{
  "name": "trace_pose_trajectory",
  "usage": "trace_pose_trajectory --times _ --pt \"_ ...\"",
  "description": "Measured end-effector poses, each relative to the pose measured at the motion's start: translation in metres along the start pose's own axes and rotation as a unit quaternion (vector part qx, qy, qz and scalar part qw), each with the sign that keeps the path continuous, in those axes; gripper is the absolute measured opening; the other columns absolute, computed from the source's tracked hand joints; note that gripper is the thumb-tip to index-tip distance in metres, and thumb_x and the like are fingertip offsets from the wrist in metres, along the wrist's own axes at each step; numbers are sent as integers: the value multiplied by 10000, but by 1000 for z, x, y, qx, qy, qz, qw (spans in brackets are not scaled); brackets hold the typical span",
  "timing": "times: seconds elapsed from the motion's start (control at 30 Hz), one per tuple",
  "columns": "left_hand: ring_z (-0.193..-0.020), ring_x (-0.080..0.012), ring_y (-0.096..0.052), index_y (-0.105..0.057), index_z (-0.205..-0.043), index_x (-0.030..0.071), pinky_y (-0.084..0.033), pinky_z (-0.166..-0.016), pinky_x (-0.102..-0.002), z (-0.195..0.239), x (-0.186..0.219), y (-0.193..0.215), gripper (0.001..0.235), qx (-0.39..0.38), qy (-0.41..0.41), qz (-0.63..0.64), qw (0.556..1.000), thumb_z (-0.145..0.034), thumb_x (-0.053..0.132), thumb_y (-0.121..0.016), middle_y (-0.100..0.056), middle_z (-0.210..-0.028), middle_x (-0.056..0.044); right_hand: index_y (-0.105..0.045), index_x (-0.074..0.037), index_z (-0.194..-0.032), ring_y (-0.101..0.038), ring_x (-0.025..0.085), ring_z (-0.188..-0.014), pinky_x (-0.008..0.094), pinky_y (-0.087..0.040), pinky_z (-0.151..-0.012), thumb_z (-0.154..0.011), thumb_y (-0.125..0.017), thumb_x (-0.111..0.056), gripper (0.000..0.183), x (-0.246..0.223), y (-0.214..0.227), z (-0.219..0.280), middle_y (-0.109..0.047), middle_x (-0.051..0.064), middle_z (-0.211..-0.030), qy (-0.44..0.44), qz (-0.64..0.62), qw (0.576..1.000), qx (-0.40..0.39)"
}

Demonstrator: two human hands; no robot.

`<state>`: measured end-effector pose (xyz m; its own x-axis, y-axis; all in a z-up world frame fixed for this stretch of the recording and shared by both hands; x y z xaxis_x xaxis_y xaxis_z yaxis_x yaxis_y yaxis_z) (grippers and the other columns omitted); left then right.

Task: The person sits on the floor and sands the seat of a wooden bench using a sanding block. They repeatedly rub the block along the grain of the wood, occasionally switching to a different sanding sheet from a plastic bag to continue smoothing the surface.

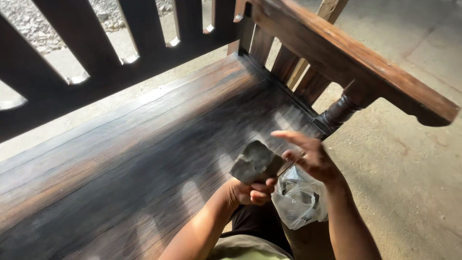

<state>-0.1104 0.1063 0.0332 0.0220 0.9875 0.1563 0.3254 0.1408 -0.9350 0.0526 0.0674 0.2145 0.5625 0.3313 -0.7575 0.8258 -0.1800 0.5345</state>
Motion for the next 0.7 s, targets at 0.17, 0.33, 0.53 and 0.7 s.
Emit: trace_pose_trajectory --times 0.17,0.33,0.53,0.7 --pt "-521 -49 -411 -639 -1071 103 -370 -513 -206 -5 -9 -20 275 -10 124 -77 989 -1145 349 -540 -368 -597 95 -748 7 -1215 -741 317 -841 399 -640 -748 -969 -687 -356 442 -6 -28 -3 -784 233 -1026 -188 -151 889 -390" --pt "-696 -230 -721 -551 -1338 -22 -601 -630 -373 20 63 -123 475 267 -116 -447 846 -945 245 -561 -748 -836 -112 -628 -65 -1257 -701 188 -1009 311 -582 -850 -1008 -456 -87 304 -48 18 -26 -648 96 -1254 -55 -52 996 -43" --pt "-819 -218 -672 -573 -1376 5 -552 -646 -375 211 139 -146 594 651 -287 -701 47 -941 359 -766 -697 -1033 -155 -635 36 -976 -676 317 -839 407 -598 -772 -836 -546 27 166 67 -91 -7 -656 185 -898 -57 365 925 88" --pt "-1312 -536 -323 -439 -1557 -3 -265 -1050 -654 319 139 -123 874 723 -108 -673 -115 -991 652 -557 -436 -1420 -361 -556 160 -1350 -522 437 -1361 499 -381 -1206 -846 -607 -140 589 -47 -207 42 -564 325 -1408 181 342 922 -35"
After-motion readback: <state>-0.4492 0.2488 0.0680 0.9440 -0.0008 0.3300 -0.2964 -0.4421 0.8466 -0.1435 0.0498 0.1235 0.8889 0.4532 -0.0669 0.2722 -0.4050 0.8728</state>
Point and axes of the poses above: each hand's wrist, its own z-axis away from the middle knuckle, its own y-axis out of the back of the hand, x = y × z, the point moved 3 cm from there along -z, towards the middle knuckle
